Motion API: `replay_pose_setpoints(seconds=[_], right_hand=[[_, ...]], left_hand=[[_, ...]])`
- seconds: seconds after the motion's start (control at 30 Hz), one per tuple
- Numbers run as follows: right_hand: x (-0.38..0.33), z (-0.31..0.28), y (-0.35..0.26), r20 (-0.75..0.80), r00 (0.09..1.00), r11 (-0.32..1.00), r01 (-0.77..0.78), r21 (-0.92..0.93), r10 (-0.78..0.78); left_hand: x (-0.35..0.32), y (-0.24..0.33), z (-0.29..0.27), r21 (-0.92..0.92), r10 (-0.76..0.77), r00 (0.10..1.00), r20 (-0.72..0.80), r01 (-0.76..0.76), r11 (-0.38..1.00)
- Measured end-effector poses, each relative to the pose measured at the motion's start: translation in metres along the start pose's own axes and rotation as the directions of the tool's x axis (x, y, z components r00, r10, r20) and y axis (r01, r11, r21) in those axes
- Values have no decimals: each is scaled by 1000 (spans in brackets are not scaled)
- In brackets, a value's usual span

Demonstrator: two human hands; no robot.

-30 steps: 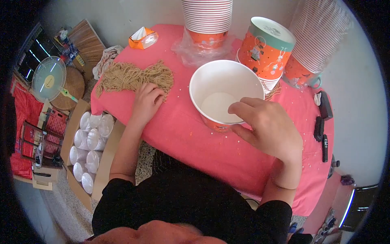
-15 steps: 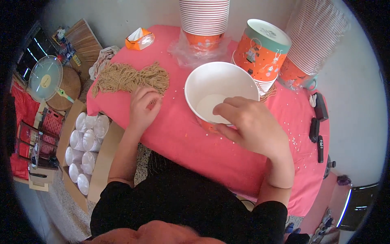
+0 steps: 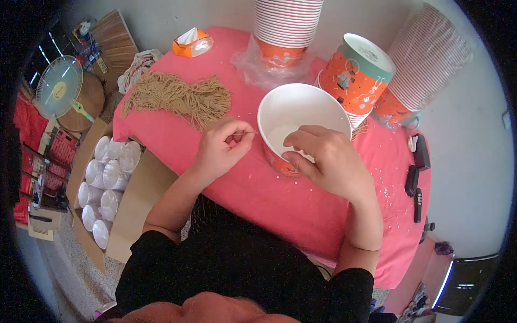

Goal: Assemble plastic buckets by threading rope handles through pre-punched holes.

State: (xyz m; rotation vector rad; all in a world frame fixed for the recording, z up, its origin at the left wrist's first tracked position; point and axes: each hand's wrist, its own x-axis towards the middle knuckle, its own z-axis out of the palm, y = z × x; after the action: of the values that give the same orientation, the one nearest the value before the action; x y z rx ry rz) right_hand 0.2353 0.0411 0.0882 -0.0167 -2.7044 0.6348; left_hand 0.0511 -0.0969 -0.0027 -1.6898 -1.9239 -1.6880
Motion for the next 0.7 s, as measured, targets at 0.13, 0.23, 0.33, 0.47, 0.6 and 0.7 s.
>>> replay_pose_setpoints(seconds=[0.13,0.23,0.33,0.47,0.6,0.7], right_hand=[[10,4,-1,-18,1000,999,18,-47,-19],[15,7,0,-17,1000,998,12,-66,-13],[20,8,1,-10,1000,996,21,-88,-22],[25,10,4,19,1000,992,0,-130,2],[28,14,9,15,1000,989,7,-148,-5],[31,15,9,-38,998,983,42,-178,-50]], left_hand=[[6,5,-1,75,27,999,-39,-24,997],[7,3,-1,134,74,996,-50,-67,989],[6,-2,3,128,88,994,-64,-79,989],[5,-7,8,98,136,986,-93,-127,987],[5,-8,10,103,150,984,-99,-139,985],[6,-7,10,103,151,984,-97,-141,985]])
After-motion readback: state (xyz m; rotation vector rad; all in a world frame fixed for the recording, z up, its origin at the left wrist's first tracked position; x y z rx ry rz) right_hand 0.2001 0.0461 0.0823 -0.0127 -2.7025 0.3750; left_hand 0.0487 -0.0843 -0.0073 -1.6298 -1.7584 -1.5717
